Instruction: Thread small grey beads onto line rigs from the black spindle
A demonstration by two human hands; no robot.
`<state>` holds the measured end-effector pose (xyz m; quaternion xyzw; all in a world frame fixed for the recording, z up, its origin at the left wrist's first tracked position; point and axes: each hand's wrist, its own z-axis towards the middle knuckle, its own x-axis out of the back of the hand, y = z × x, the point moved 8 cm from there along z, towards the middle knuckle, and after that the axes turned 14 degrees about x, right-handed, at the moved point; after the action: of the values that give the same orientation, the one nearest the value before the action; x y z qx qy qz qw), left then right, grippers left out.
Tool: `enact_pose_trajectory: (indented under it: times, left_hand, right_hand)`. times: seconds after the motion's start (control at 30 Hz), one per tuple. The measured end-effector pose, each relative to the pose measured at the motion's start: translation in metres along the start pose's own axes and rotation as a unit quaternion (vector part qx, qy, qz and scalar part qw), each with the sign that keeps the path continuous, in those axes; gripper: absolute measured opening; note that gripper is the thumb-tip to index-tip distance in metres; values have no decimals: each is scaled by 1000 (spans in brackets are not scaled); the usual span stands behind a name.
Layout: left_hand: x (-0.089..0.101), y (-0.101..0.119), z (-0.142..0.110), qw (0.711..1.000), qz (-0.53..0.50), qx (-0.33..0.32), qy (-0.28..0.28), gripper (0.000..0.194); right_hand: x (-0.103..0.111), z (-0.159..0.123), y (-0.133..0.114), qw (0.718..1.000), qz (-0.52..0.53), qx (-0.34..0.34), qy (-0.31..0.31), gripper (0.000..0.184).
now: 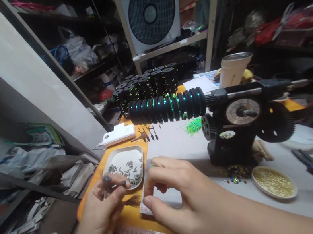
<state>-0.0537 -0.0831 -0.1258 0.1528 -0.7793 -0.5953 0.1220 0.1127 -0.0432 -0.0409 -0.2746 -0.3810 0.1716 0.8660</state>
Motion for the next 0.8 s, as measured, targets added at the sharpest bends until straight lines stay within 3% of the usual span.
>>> enact_pose_trajectory:
  times: [0.1,0.23,0.43,0.8]
  left_hand:
    - [-19,-22,-15,977,-189,75,-61,36]
    - [-36,-27,-30,953,-276,84,-89,33]
    - [-42,-29,-39,950,-296,84,-55,29]
    - [-40,-28,-44,947,-311,81,-13,26]
  right_hand:
    - [-1,2,-3,999,45,-20,-7,17]
    - [-9,0,-3,994,95,-37,-35,20]
    - [-24,-6,0,990,100,-38,-87,26]
    - [-27,-8,-1,991,86,-35,-97,27]
